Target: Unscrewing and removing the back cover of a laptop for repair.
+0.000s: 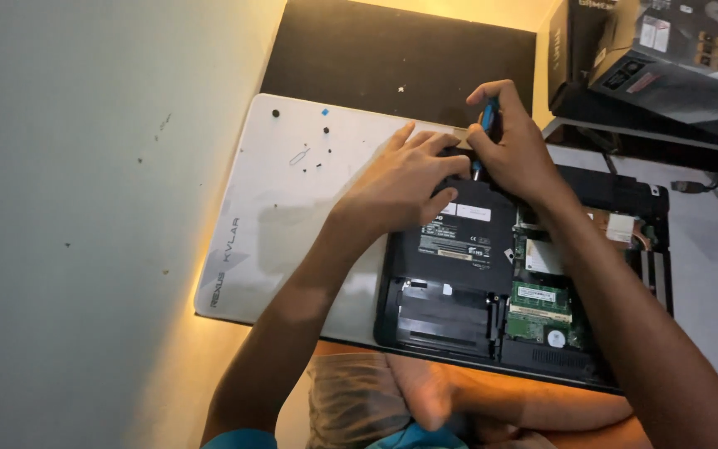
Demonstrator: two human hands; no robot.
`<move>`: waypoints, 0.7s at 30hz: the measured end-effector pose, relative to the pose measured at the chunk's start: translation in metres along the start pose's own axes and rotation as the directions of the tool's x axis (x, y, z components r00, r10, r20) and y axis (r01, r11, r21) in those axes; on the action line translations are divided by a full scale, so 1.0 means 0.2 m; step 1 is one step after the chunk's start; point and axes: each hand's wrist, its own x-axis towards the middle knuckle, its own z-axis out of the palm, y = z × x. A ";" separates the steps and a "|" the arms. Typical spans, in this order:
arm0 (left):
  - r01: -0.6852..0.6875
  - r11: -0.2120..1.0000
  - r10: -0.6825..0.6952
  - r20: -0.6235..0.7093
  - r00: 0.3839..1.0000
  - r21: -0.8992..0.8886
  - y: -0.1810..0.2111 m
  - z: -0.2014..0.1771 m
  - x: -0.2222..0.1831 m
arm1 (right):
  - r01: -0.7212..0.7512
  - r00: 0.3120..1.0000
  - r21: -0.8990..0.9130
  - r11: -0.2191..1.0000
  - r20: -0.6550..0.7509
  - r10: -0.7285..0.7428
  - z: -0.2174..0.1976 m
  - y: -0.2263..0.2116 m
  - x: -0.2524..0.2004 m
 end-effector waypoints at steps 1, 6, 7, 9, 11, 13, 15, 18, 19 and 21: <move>-0.001 1.000 0.001 0.003 1.000 0.000 0.01 0.00 0.01 | -0.002 1.000 0.002 1.000 -0.001 0.002 0.00 0.01 0.00; -0.158 0.980 0.138 -0.163 0.977 -0.117 -0.04 -0.02 0.03 | 0.081 0.981 0.312 0.947 -0.195 -0.020 0.00 0.06 -0.01; -0.160 0.981 0.140 -0.162 0.977 -0.114 -0.03 -0.10 0.00 | 0.083 0.980 0.313 0.946 -0.197 -0.021 -0.03 0.06 -0.05; -0.082 0.949 -0.007 -0.283 0.959 -0.303 -0.02 -0.26 -0.06 | 0.247 0.894 0.205 0.947 -0.426 -0.141 -0.07 0.04 -0.11; -0.065 0.960 -0.043 -0.371 0.928 -0.273 -0.05 -0.31 -0.09 | 0.192 0.919 0.278 0.941 -0.388 -0.073 -0.15 0.03 -0.21; -0.039 0.968 -0.080 -0.450 0.889 -0.249 -0.11 -0.32 -0.12 | 0.125 0.941 0.352 0.928 -0.337 0.001 -0.22 0.05 -0.29; 0.184 0.983 -0.149 -0.559 0.815 0.006 -0.19 -0.31 -0.13 | 0.123 0.974 0.396 0.910 -0.224 -0.034 -0.30 0.12 -0.32; 0.305 0.948 -0.166 -0.669 0.724 0.095 -0.23 -0.30 -0.14 | 0.005 0.998 0.303 0.953 -0.055 0.013 -0.33 0.24 -0.36; 0.322 0.940 -0.168 -0.671 0.722 0.110 -0.26 -0.31 -0.15 | 0.017 0.999 0.318 0.948 -0.046 -0.002 -0.33 0.27 -0.37; 0.427 0.890 -0.175 -0.743 0.646 0.162 -0.31 -0.33 -0.18 | -0.012 1.000 0.225 0.974 0.012 0.009 -0.33 0.35 -0.39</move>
